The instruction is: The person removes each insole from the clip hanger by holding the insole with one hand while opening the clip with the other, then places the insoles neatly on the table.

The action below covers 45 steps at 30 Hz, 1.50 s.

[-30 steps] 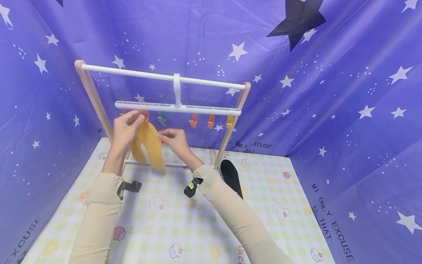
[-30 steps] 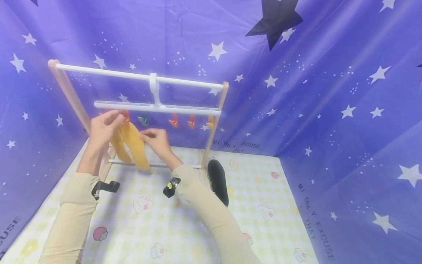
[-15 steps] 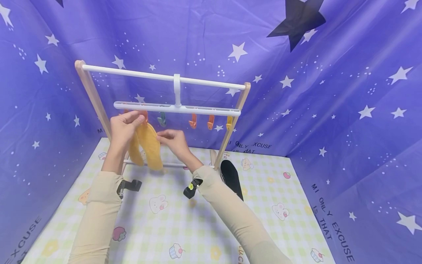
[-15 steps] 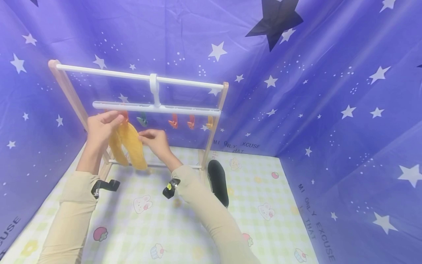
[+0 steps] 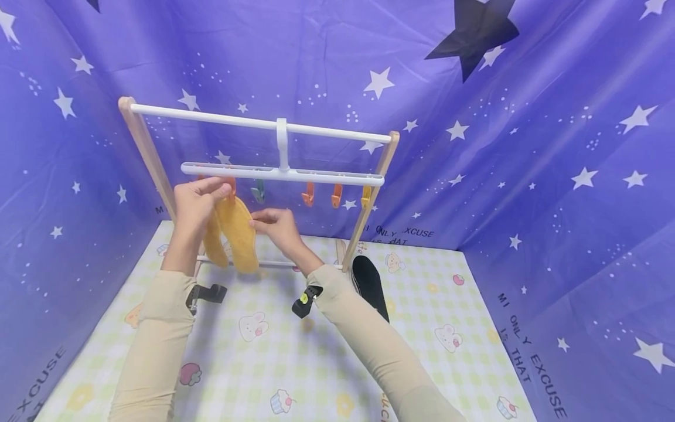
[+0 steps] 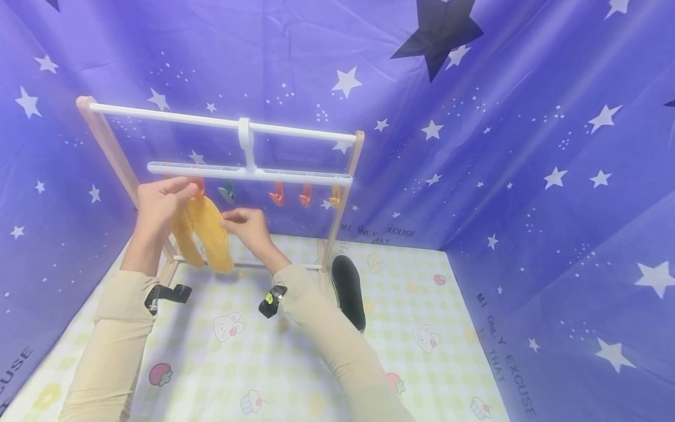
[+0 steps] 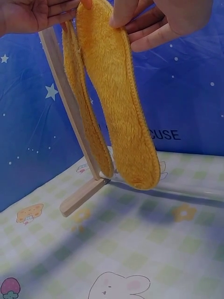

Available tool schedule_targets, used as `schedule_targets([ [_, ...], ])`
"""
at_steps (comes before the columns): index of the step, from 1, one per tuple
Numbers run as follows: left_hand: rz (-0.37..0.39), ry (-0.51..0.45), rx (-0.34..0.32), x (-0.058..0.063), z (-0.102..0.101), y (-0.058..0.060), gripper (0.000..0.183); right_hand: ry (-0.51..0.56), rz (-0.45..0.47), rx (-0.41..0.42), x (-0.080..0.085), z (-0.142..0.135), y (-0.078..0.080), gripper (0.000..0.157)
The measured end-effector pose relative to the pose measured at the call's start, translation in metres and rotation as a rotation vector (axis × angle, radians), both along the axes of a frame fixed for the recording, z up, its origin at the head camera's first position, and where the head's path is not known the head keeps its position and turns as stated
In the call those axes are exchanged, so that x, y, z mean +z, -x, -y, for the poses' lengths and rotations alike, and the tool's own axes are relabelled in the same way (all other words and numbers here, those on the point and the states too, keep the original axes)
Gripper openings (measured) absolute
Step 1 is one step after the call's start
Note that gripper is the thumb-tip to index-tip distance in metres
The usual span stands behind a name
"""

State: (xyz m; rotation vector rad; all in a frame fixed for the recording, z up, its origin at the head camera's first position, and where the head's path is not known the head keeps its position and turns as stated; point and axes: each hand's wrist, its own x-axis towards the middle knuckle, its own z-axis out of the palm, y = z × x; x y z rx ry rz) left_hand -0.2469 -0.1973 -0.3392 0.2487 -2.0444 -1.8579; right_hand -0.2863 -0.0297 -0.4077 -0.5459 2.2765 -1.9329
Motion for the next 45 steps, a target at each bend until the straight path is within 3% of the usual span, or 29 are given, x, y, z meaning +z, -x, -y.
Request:
schedule_targets([
  [16, 0.092, -0.047, -0.030, 0.0017, 0.0045, 0.0001, 0.021, -0.029, 0.005, -0.005, -0.0019, -0.0026, 0.0032, 0.021],
  [26, 0.093, -0.079, -0.022, 0.0017, 0.0024, 0.0024, 0.030, -0.031, -0.003, -0.016, -0.0022, -0.0040, 0.0045, 0.020],
  [34, 0.056, -0.145, -0.008, 0.0017, -0.0011, 0.0017, 0.023, -0.038, -0.002, -0.022, -0.0021, -0.0046, 0.0042, 0.020],
  [45, 0.044, -0.164, 0.028, 0.0021, -0.0041, 0.0023, 0.016, -0.028, 0.024, -0.022, -0.0020, -0.0052, 0.0034, 0.020],
])
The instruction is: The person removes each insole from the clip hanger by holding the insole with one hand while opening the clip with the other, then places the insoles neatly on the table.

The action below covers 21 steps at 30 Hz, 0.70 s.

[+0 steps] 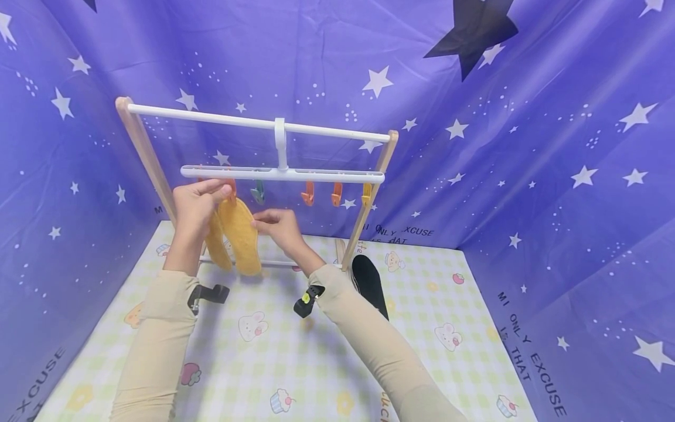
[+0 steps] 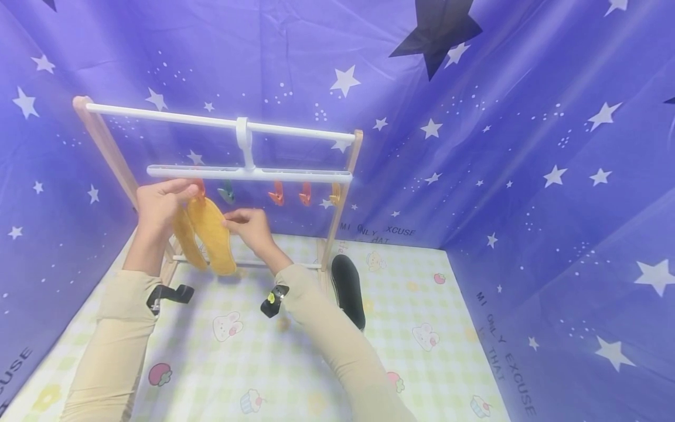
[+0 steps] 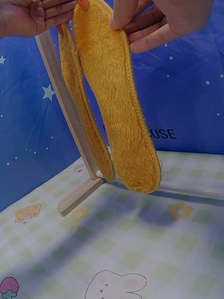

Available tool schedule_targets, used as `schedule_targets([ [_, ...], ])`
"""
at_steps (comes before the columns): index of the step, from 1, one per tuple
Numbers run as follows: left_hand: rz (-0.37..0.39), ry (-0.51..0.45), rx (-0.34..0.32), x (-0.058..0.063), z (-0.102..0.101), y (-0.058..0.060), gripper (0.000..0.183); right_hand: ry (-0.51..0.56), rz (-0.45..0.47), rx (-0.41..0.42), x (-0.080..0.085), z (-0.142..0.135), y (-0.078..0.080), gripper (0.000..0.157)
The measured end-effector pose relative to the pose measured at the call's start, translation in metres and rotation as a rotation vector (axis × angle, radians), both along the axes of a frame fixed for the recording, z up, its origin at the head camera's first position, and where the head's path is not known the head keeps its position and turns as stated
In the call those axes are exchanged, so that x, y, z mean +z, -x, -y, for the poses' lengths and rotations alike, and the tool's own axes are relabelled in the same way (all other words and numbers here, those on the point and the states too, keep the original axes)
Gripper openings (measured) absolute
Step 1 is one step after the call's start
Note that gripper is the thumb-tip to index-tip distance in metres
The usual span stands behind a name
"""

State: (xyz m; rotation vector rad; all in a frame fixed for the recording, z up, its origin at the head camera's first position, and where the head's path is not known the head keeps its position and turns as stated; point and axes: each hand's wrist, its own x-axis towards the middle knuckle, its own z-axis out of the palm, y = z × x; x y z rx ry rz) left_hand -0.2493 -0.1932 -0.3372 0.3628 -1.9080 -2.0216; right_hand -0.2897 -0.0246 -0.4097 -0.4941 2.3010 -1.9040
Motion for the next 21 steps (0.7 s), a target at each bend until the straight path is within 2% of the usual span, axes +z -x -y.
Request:
schedule_targets([
  [6, -0.037, -0.048, 0.015, -0.0025, -0.0021, 0.0016, 0.017, 0.003, 0.004, -0.004, 0.0000, -0.0004, -0.0007, 0.020],
  [11, -0.061, -0.037, 0.039, -0.0035, -0.0048, 0.0027, 0.022, 0.011, 0.015, 0.005, 0.0010, -0.0004, -0.0010, 0.020],
  [21, -0.057, -0.038, 0.073, -0.0049, -0.0061, 0.0051, 0.025, 0.017, 0.022, 0.008, 0.0020, 0.0000, -0.0012, 0.019],
])
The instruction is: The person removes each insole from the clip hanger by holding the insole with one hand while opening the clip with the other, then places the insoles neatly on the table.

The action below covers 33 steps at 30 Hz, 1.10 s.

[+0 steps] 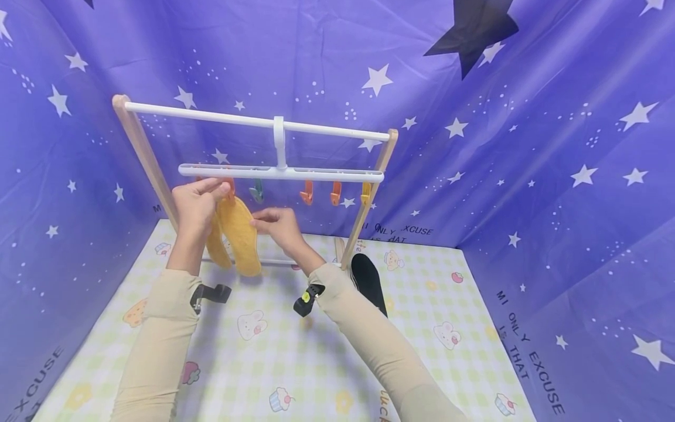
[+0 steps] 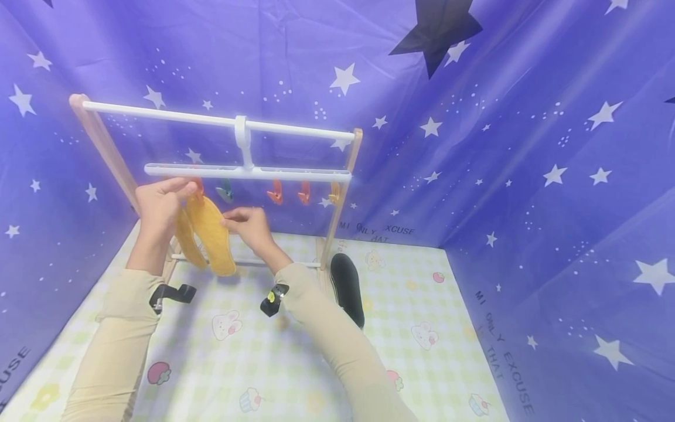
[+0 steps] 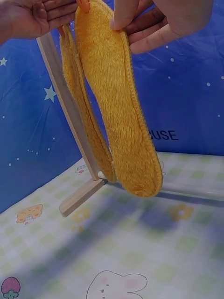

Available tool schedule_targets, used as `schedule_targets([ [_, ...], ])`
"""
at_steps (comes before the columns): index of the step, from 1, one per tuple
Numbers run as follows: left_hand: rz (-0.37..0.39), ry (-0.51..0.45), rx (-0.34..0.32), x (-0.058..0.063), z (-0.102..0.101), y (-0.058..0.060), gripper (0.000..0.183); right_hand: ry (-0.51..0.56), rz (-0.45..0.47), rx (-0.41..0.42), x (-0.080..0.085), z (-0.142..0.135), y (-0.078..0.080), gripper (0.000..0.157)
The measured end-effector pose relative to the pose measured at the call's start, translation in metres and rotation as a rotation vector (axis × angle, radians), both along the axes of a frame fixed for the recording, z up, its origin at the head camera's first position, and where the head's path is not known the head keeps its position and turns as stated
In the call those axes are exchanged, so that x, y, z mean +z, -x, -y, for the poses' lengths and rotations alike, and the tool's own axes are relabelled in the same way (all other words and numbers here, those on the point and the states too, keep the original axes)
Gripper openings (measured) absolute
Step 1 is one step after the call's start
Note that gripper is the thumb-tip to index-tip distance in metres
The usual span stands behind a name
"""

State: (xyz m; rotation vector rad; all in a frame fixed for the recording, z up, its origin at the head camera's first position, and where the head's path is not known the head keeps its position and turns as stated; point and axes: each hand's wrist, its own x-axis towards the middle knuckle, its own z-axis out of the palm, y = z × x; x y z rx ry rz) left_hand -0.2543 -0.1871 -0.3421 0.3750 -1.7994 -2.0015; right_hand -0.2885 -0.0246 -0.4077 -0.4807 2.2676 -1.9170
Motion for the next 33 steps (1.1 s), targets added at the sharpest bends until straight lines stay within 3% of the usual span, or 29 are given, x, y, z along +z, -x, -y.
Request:
schedule_targets([
  [33, 0.015, 0.066, 0.084, -0.0003, -0.0059, 0.0024, 0.029, 0.002, 0.011, -0.010, 0.0057, -0.0042, -0.0025, 0.018],
])
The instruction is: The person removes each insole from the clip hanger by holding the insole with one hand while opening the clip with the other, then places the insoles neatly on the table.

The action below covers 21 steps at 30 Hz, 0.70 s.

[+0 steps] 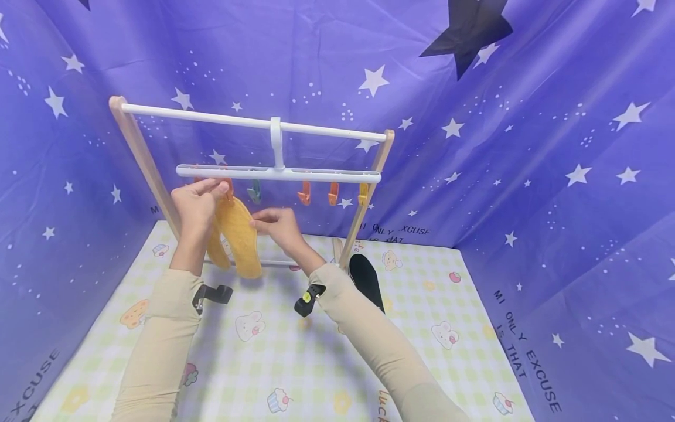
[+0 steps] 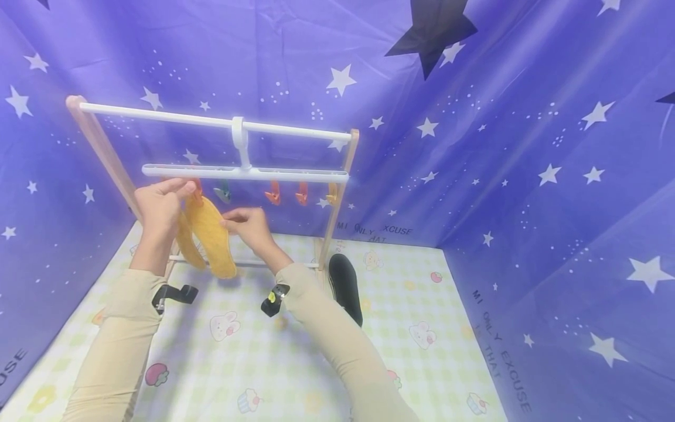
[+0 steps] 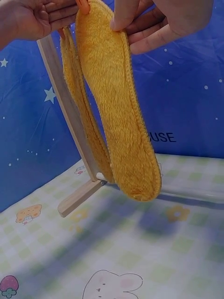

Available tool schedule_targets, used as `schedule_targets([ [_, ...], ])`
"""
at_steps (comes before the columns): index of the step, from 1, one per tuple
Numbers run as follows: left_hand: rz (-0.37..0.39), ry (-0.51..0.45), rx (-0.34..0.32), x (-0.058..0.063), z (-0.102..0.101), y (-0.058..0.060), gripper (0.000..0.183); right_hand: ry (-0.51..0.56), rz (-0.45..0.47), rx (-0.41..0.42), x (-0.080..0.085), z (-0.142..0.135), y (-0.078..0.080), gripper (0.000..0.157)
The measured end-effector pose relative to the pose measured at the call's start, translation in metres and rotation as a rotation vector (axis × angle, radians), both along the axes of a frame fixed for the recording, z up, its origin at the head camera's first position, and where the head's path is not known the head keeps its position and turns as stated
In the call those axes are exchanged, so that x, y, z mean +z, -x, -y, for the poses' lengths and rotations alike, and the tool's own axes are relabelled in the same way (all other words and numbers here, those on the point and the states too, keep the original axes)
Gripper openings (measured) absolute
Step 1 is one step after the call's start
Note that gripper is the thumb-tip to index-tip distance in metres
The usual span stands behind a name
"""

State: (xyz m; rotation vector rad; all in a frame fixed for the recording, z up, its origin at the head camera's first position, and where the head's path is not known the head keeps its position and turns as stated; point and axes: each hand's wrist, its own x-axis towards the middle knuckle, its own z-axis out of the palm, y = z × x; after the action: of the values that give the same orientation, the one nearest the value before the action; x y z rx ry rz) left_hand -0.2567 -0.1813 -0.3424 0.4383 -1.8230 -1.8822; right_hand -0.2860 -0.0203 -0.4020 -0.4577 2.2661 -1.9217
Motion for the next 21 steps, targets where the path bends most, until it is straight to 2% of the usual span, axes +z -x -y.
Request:
schedule_targets([
  [9, 0.014, -0.017, 0.004, 0.0010, -0.0013, -0.0003, 0.029, -0.003, -0.023, 0.008, -0.0007, -0.0040, -0.0010, 0.019],
  [16, -0.006, -0.097, -0.004, 0.0010, -0.0026, 0.0003, 0.026, 0.014, -0.021, 0.021, -0.0032, -0.0074, -0.0001, 0.018],
  [21, 0.000, -0.087, 0.006, 0.0016, -0.0039, 0.0011, 0.027, 0.007, -0.031, 0.021, -0.0040, -0.0093, 0.0007, 0.018],
])
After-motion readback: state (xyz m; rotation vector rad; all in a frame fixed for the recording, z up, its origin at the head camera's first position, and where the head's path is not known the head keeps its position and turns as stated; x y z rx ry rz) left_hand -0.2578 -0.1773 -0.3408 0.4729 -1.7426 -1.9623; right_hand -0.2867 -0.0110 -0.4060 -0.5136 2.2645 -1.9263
